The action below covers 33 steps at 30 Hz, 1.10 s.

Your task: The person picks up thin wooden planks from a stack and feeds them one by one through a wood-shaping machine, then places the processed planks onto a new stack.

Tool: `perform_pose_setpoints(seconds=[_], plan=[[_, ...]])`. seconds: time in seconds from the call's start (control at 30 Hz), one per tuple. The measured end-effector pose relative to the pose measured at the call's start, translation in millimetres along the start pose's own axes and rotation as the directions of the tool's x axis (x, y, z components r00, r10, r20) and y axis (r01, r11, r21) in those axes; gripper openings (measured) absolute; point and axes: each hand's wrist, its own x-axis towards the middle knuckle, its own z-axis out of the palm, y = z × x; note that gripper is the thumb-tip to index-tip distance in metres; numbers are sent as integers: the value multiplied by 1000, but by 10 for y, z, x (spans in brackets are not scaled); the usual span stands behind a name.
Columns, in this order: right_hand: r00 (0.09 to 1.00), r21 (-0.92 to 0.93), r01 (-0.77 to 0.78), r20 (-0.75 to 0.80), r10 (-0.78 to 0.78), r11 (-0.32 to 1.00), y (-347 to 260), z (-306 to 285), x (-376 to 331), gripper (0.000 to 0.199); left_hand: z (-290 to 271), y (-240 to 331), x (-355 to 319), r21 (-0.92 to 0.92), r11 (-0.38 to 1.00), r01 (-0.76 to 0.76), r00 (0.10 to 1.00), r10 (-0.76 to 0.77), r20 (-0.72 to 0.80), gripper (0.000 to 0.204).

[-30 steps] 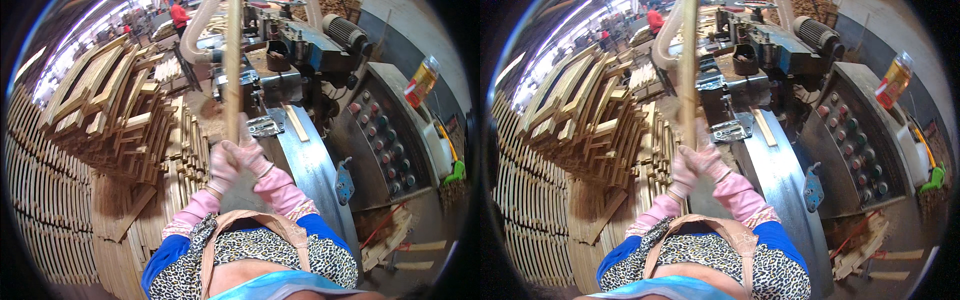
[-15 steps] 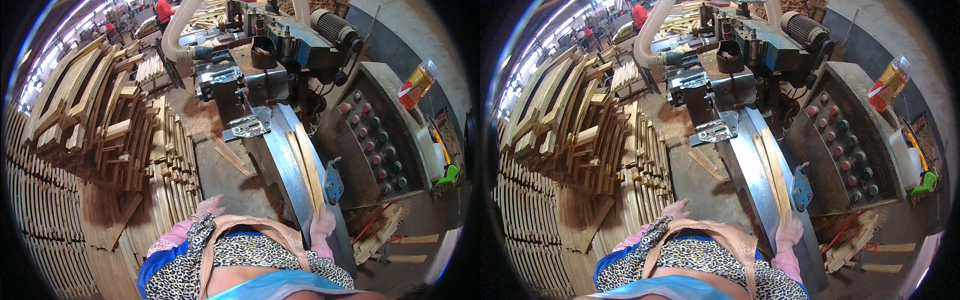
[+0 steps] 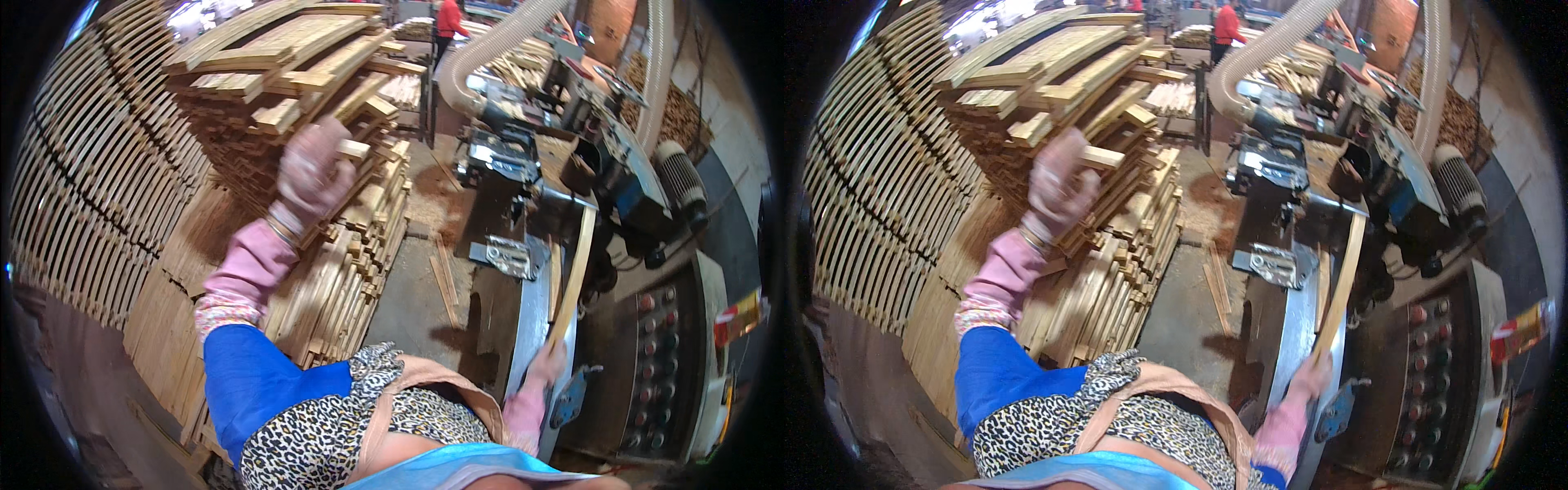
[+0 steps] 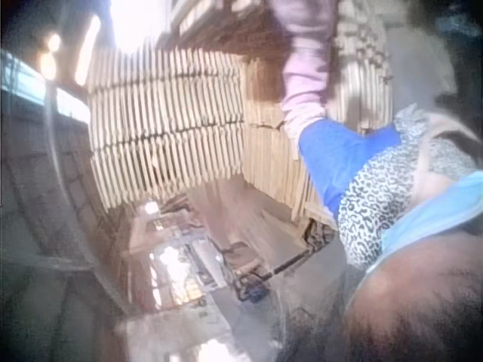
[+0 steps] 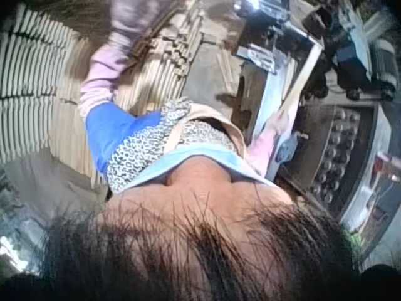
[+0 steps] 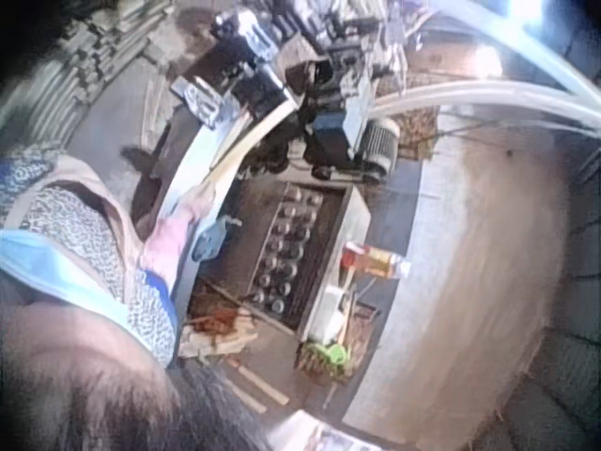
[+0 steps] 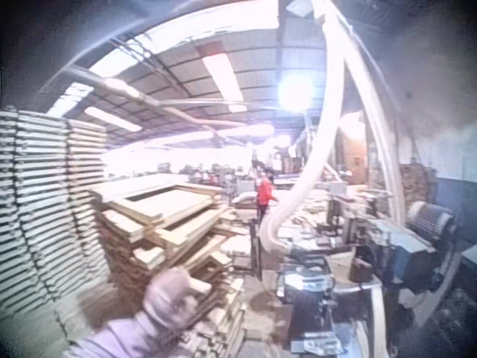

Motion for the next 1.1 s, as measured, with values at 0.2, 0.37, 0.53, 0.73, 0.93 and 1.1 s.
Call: perform_pose_setpoints(seconds=[0.2,0.37,0.53,0.73,0.93,1.1], plan=[[984,-126,70,171,-48,990,501,-1416,-1673,43,-1632,-1189,1097,811,555,184,976,-6,-217,73],[996,-244,20,90,2,970,474,-1375,-1761,36,-2178,-1472,1681,976,-136,168,833,-511,-214,62],[993,-196,115,-14,-120,974,112,-801,-853,23,-2104,-1429,1815,987,111,116,838,-544,-37,24],[991,-300,85,129,-47,950,-45,69,345,26,-1661,-777,1510,-349,627,697,633,-766,-113,32],[901,366,-387,347,261,846,-666,567,1126,57,204,615,685,-859,292,422,685,-723,91,38],[862,998,3,-36,-506,-66,-2994,-356,505,83,1973,1658,-1042,-406,733,546,836,-443,324,55]])
